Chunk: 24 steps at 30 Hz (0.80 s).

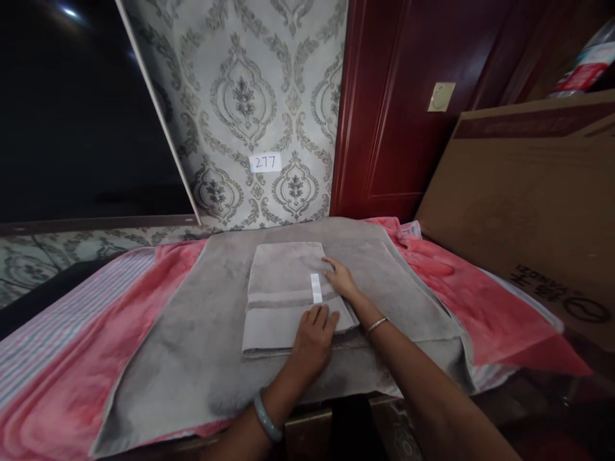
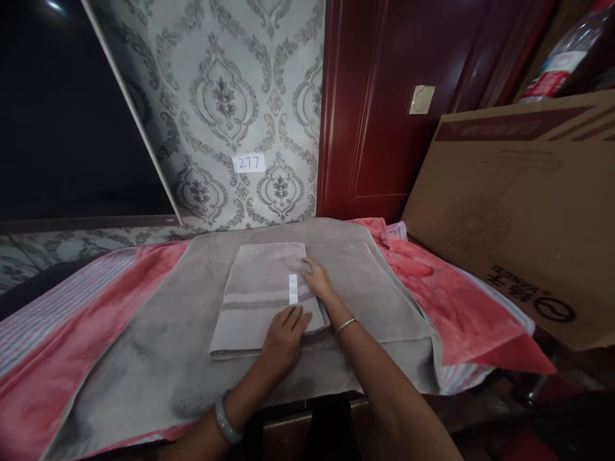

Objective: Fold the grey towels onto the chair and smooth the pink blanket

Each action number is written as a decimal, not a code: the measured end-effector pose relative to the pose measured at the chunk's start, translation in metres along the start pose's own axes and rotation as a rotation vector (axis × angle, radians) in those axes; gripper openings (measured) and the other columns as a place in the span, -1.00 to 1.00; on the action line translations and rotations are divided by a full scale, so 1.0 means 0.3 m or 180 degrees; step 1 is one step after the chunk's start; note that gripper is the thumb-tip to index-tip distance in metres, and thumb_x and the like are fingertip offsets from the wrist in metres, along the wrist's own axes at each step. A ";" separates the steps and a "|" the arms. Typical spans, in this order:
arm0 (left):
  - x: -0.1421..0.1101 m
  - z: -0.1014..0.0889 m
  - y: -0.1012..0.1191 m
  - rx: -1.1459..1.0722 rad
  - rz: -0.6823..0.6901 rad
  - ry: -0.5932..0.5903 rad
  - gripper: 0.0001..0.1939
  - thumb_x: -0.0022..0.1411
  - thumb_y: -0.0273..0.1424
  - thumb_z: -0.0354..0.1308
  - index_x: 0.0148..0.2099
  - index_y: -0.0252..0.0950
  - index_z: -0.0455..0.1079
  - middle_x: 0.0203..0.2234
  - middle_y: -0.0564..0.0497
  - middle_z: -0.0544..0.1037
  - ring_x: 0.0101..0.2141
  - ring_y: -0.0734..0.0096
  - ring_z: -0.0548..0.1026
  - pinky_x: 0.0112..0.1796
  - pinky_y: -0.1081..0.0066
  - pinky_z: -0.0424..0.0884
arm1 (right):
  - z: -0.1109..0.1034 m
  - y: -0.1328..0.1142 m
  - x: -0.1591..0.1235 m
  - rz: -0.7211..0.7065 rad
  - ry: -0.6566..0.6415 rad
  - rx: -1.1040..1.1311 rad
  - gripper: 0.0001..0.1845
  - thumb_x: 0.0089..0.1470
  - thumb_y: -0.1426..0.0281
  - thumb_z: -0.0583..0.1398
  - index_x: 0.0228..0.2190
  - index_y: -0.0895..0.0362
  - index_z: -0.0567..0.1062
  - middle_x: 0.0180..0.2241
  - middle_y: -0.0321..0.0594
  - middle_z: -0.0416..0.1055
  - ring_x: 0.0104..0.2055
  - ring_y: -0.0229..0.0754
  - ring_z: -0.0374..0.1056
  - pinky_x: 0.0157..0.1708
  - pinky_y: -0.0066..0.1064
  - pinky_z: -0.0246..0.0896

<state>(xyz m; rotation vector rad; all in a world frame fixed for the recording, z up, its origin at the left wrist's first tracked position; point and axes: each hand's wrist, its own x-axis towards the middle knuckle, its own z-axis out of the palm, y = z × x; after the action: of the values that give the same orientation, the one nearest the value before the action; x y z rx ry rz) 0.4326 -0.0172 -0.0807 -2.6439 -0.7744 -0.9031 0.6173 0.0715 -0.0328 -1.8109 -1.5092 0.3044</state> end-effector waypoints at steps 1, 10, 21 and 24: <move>0.002 -0.002 0.002 -0.0005 0.0071 0.0043 -0.55 0.30 -0.61 0.01 0.17 -0.28 0.43 0.05 -0.23 0.56 0.07 0.04 0.51 0.01 0.11 0.48 | -0.001 0.008 -0.005 -0.0037 0.0038 0.0032 -0.42 0.12 0.55 0.13 0.19 0.15 0.42 0.19 -0.13 0.40 0.21 -0.14 0.31 0.23 -0.37 0.15; 0.007 -0.011 0.015 -0.0323 0.0337 -0.0238 -0.61 0.30 -0.63 0.04 0.12 -0.31 0.44 0.01 -0.22 0.56 0.10 0.09 0.49 0.07 0.15 0.44 | 0.010 0.091 -0.024 0.0014 0.0068 -0.0038 -0.44 0.10 0.54 0.14 0.16 0.19 0.43 0.13 -0.03 0.45 0.16 -0.04 0.38 0.20 -0.18 0.24; 0.059 -0.194 -0.048 -0.1772 -0.0259 -0.1000 -0.66 0.36 -0.46 0.02 0.09 -0.19 0.51 0.00 -0.05 0.62 0.03 0.27 0.56 0.08 0.24 0.47 | -0.025 0.043 -0.019 -0.0021 -0.0121 -0.0627 -0.46 0.12 0.59 0.12 0.14 0.23 0.47 0.13 0.02 0.44 0.19 0.00 0.34 0.24 -0.19 0.18; 0.124 -0.279 -0.182 -0.1412 -0.0649 -0.0996 -0.60 0.39 -0.45 -0.06 0.18 -0.26 0.45 0.12 -0.12 0.54 0.13 0.20 0.49 0.17 0.14 0.38 | -0.039 -0.030 -0.005 -0.0048 -0.0110 -0.0845 -0.43 0.19 0.48 0.15 0.23 0.24 0.38 0.24 0.13 0.29 0.28 0.13 0.22 0.28 -0.08 0.10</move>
<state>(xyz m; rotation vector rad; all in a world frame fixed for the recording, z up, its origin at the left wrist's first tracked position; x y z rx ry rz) 0.3856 0.0111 0.0108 -3.1957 -1.0341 -0.7920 0.6174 0.0660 -0.0191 -2.0064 -1.6500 0.1328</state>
